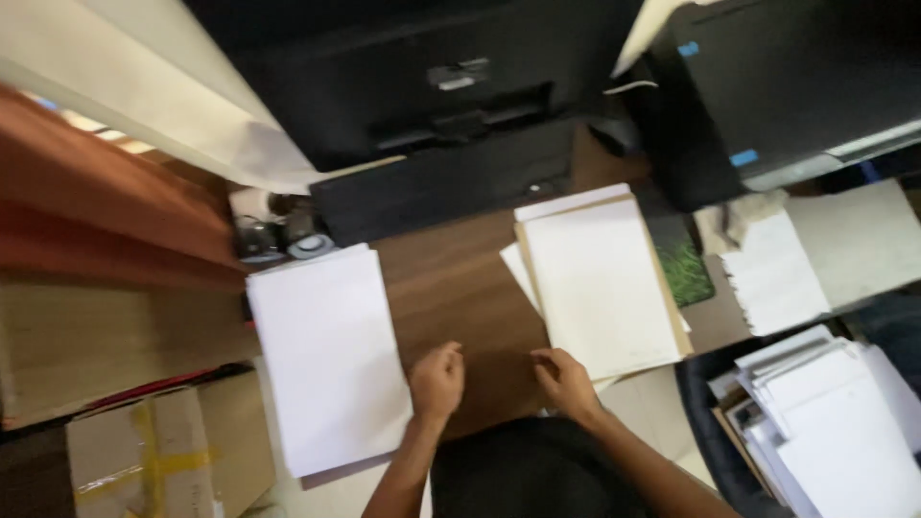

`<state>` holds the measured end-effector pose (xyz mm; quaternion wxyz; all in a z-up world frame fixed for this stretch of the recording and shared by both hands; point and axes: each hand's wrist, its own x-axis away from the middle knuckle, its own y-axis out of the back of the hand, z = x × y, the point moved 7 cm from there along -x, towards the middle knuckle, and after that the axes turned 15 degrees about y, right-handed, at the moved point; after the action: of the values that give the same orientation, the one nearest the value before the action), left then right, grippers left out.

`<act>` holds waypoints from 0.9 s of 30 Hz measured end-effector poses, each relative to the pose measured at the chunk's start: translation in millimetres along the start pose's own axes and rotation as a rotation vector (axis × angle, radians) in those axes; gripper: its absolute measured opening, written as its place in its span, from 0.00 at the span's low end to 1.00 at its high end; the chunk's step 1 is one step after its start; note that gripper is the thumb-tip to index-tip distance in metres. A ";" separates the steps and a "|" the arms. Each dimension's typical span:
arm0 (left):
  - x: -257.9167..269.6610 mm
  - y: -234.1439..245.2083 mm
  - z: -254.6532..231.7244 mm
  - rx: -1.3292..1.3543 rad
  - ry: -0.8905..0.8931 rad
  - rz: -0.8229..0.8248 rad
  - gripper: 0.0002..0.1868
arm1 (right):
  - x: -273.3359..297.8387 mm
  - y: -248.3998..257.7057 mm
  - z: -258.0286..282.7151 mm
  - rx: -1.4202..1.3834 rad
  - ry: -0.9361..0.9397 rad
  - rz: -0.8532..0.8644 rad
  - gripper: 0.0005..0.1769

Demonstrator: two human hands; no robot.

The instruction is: The person sorts through a stack of white papers on a wooden desk, flipping through them and separating them into different piles. They also handle a brown folder, placing it on top of a stack of papers.

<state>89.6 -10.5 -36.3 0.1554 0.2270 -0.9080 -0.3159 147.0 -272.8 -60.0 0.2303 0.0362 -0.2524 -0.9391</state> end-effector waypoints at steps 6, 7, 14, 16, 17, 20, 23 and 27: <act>69.4 -106.3 -81.8 -0.099 -0.147 0.199 0.14 | 54.2 68.0 -31.7 0.109 -0.069 -0.077 0.14; 71.2 -111.9 -97.4 -0.102 -0.144 0.204 0.14 | 55.1 75.9 -34.0 0.106 -0.075 -0.075 0.14; 98.9 -149.3 -151.9 -0.300 -0.472 0.179 0.24 | 61.3 109.4 -27.4 0.406 0.270 -0.006 0.25; 97.7 -153.9 -151.1 -0.326 -0.489 0.172 0.23 | 56.9 113.4 -29.7 0.417 0.323 0.020 0.25; 101.0 -154.0 -151.0 -0.338 -0.500 0.176 0.21 | 58.2 113.7 -30.6 0.418 0.334 0.043 0.25; 107.7 -154.1 -156.4 -0.373 -0.534 0.149 0.18 | 57.0 117.6 -34.9 0.406 0.341 0.094 0.25; 119.9 -164.0 -157.8 -0.392 -0.559 0.083 0.17 | 57.1 129.4 -44.5 0.385 0.307 0.125 0.26; 129.3 -167.8 -166.1 -0.344 -0.524 -0.022 0.15 | 55.7 146.8 -51.7 0.334 0.243 0.171 0.29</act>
<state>103.3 -277.1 -1.5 -0.0513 0.1181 -0.8479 -0.5143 167.7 -434.1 -30.3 0.3284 0.1651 -0.3770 -0.8502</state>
